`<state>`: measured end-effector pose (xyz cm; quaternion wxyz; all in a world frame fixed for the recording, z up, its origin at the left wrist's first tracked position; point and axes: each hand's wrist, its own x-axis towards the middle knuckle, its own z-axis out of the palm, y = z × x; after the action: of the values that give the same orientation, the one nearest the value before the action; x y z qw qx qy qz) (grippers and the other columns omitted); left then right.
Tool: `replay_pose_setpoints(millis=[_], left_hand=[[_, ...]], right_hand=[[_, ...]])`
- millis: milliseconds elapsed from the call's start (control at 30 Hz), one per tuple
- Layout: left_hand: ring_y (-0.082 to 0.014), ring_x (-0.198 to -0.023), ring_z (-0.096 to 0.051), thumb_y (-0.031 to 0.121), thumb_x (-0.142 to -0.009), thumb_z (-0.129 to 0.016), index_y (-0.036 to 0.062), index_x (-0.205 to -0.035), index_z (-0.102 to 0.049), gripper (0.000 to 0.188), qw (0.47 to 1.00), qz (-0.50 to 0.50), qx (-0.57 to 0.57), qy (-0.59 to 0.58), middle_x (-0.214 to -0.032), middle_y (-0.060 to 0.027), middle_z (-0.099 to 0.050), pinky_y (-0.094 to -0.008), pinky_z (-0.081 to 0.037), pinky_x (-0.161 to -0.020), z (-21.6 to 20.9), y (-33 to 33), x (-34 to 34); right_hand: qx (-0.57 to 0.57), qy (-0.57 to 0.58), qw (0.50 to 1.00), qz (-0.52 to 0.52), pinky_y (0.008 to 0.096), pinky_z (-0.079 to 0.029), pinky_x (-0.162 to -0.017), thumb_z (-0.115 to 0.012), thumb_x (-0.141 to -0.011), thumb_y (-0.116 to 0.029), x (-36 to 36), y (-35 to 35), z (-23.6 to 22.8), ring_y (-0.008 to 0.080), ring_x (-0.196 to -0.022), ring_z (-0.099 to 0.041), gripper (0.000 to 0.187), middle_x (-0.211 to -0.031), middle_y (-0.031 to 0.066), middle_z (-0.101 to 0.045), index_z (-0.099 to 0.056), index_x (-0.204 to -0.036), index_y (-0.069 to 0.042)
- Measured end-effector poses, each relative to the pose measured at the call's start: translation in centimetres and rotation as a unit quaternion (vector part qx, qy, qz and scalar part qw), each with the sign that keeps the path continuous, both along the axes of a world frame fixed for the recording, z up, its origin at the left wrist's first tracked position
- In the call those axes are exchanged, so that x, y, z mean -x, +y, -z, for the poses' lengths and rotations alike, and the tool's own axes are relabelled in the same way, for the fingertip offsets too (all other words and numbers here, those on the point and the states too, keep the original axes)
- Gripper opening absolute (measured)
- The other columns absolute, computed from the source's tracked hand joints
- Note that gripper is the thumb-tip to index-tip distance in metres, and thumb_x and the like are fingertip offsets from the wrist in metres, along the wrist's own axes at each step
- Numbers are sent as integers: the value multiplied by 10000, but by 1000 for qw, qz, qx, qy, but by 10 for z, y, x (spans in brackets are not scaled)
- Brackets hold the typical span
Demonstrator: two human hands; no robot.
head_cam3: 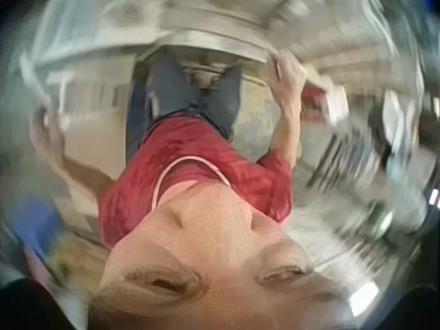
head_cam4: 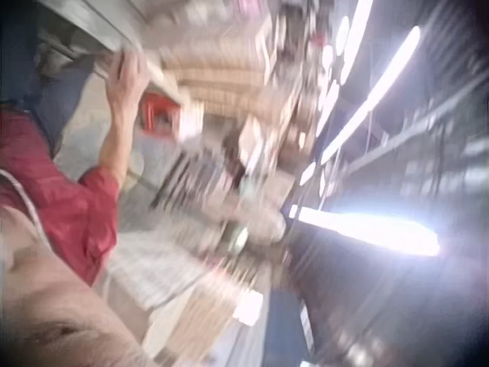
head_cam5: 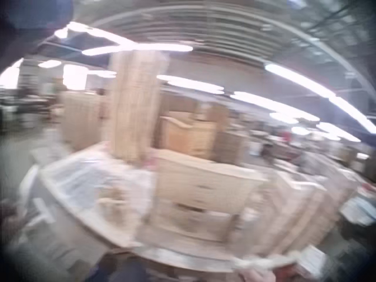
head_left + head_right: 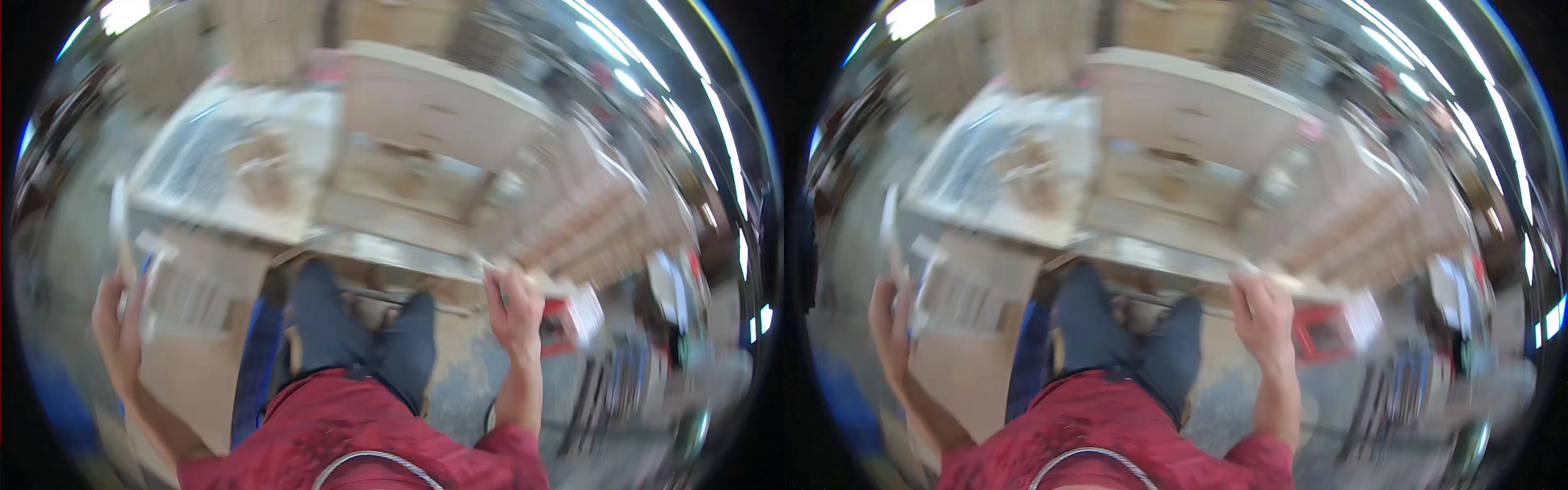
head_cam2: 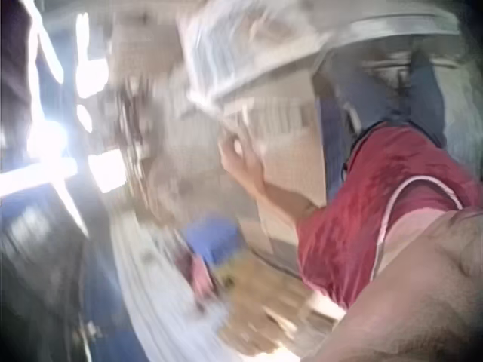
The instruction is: Manually interlocking pre-cut wooden pieces to assemble structural supports for furniture.
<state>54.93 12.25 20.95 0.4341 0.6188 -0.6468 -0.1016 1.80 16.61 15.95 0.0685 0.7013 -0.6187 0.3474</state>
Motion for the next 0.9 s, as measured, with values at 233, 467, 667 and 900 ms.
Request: replay_pose_setpoints(millis=[233, 467, 667, 900], left_hand=[[-137, -913, -664, 17, -928, -638, -22, -1141, -631, 217, 845, 409, -241, 248, -1040, -100, -728, -292, -514, -850, 85, -85, 117], [-143, -929, -680, 40, -937, -675, -38, -1146, -633, 227, 739, 484, -336, 327, -1089, -135, -735, -293, -523, -844, 122, -118, 186], [-149, -1002, -673, 70, -979, -635, -44, -1177, -621, 229, 752, 495, -277, 337, -1154, -146, -719, -301, -509, -896, 102, -128, 209], [-222, -1040, -664, 21, -961, -607, -43, -1252, -565, 301, 820, 485, 7, 305, -1126, -177, -711, -338, -508, -926, 68, -117, 232]], right_hand=[[134, 203, 934, 261, 447, -523, -890, -648, -781, 46, 165, 1, -184, 375, -989, -658, 393, -1067, 152, -720, -727, -1150, -65], [-183, 232, 921, 254, 447, -513, -988, -684, -741, -3, 309, -59, -192, 400, -1158, -649, 445, -1184, 191, -724, -744, -1174, -89], [-215, 17, 923, 320, 401, -537, -889, -795, -769, -135, 263, -41, -224, 281, -940, -699, 282, -983, 145, -752, -776, -1045, -77], [65, 109, 968, 218, 340, -541, -786, -760, -887, -186, 142, 5, -196, 184, -809, -664, 147, -905, 80, -715, -717, -945, -57]])
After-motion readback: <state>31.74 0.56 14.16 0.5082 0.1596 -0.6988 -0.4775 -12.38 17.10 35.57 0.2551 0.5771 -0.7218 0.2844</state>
